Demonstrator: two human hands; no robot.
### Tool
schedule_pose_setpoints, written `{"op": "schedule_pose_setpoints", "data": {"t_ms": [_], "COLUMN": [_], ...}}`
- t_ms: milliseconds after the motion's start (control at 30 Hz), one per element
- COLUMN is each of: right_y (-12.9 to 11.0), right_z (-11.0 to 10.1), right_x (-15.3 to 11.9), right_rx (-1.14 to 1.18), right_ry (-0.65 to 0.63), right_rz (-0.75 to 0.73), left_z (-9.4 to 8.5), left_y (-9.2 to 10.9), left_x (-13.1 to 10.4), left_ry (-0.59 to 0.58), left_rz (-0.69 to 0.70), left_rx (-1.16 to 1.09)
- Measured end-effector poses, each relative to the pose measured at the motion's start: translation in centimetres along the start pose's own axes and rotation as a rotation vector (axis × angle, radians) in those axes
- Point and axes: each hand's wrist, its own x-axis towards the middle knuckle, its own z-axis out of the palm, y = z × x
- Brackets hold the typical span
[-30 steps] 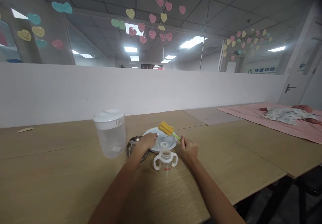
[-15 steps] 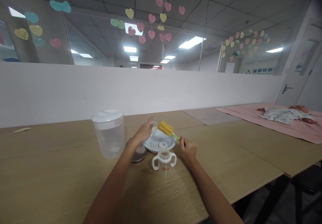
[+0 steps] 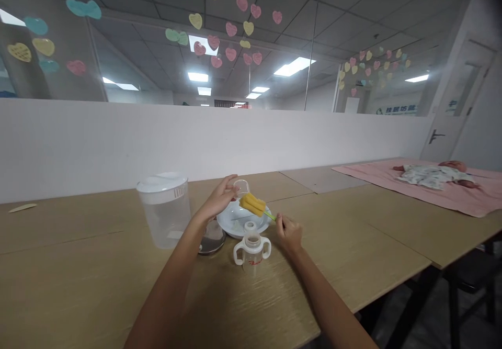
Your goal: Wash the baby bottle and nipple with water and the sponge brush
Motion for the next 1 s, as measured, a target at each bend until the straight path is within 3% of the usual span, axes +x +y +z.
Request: {"op": "schedule_pose_setpoints", "data": {"t_ms": [167,333,500,633,733,833,900,1000], "right_y": [0.0,-0.4,-0.5,-0.3,0.0,0.2,0.2,0.3], "right_z": [0.2,0.1,-0.1,-0.2,-0.1,0.1,0.3,0.5], "right_x": [-0.1,-0.2,-0.3,-0.2,-0.2,-0.3,-0.4,-0.5], "right_rx": [-0.019,0.053,0.064,0.017,-0.044,-0.088,-0.098,-0.097], "right_ry": [-0.028,-0.032,-0.017,0.007,-0.021,-0.108,-0.154,-0.173], "right_rz": [0.107,0.136,0.113,0.071,0.037,0.036,0.063,0.115], "left_z": [0.0,0.7,2.0,2.5,1.1,-1.5,-3.1,-4.2], "left_y": [1.4,2.4,2.5,2.5,2.5,2.0,1.3,-0.4], "left_x": [-0.7,-1.5,-1.8,-1.6,-1.3,-1.2,-1.2,-0.9], "left_ry": [-0.073,-0.3,-0.166,0.007,0.154,0.296,0.255,0.093], "left_rz": [0.02,0.105,0.058,-0.001,0.006,-0.014,-0.048,-0.19], "left_rx": [0.073,0.185,0.338,0.637,0.836,0.988,1.09,1.15]}}
